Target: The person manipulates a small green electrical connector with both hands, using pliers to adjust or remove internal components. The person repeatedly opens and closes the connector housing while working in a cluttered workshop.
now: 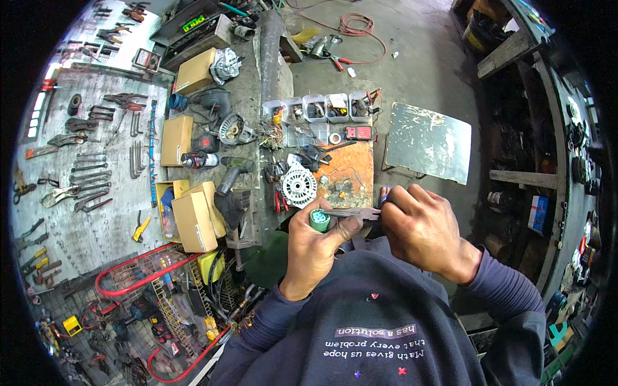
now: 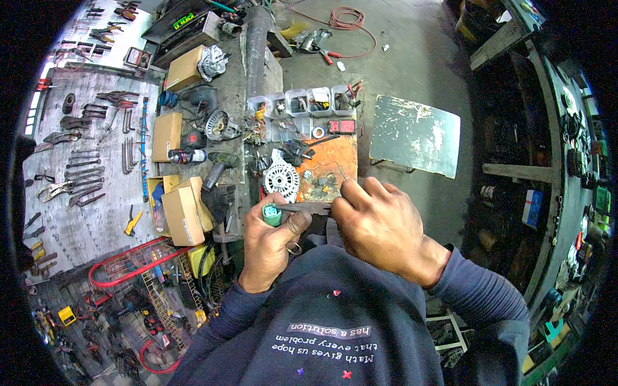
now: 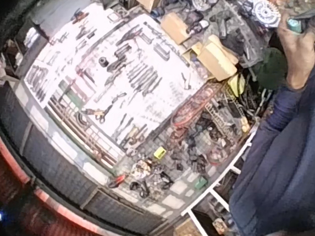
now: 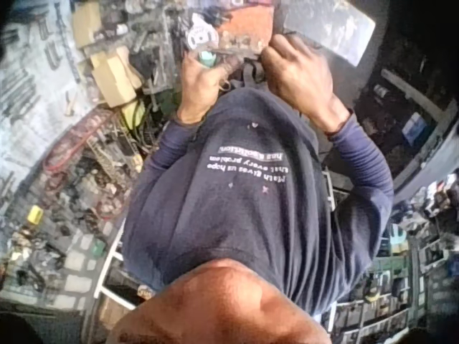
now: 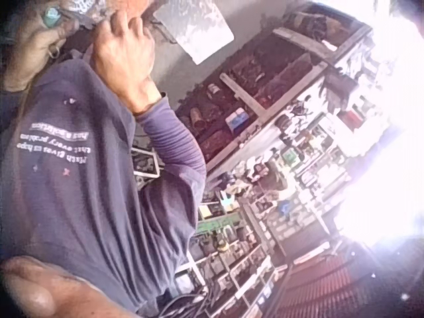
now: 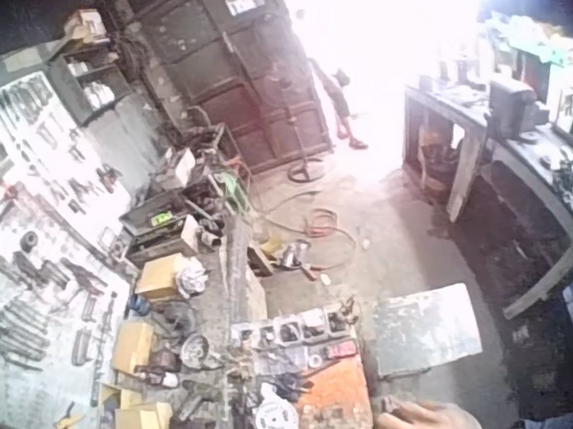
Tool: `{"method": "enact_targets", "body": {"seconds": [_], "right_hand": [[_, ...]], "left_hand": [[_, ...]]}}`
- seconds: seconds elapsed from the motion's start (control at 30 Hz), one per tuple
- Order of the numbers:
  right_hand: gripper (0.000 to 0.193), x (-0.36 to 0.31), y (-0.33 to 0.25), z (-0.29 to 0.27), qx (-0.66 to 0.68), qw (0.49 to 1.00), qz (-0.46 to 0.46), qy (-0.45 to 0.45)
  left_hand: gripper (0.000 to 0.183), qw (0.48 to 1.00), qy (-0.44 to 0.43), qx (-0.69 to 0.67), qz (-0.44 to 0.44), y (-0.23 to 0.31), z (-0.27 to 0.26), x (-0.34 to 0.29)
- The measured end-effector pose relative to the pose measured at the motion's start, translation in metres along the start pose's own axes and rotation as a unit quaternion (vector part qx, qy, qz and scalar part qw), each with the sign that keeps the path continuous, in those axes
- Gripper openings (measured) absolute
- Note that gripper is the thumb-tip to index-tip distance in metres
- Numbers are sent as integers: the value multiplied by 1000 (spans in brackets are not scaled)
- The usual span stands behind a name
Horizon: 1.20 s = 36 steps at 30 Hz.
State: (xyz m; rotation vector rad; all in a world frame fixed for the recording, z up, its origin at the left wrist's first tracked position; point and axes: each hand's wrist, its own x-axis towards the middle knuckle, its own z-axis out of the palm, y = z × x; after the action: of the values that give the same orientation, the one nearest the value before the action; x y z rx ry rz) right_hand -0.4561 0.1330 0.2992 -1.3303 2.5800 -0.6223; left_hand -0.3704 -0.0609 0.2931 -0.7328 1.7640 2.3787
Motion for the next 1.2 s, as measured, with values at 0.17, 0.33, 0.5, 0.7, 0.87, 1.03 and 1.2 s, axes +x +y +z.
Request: {"method": "enact_targets", "body": {"seconds": [0.17, 0.33, 0.5, 0.7, 0.87, 1.03, 1.2], "right_hand": [[17, -4, -3, 10, 18, 999, 41, 2], [17, -7, -7, 32, 49, 995, 68, 54], [17, -11, -5, 63, 71, 988, 96, 98], [15, -12, 1, 106, 64, 984, 152, 64], [16, -3, 7, 143, 79, 975, 208, -21], [17, 13, 86, 183, 46, 906, 414, -70], [17, 2, 80, 131, 96, 950, 298, -4]], "left_hand": [[23, 999, 15, 26, -12, -5, 1, 3], [21, 997, 38, 56, -21, -12, 0, 5], [18, 994, 64, 75, -40, -39, -7, 15], [12, 991, 110, -1, -79, -60, -3, 34], [18, 980, 155, -38, -118, -103, -16, 53], [34, 968, 57, 196, -150, -165, 0, 27], [36, 993, 51, 98, 45, -95, -27, 30]]}}
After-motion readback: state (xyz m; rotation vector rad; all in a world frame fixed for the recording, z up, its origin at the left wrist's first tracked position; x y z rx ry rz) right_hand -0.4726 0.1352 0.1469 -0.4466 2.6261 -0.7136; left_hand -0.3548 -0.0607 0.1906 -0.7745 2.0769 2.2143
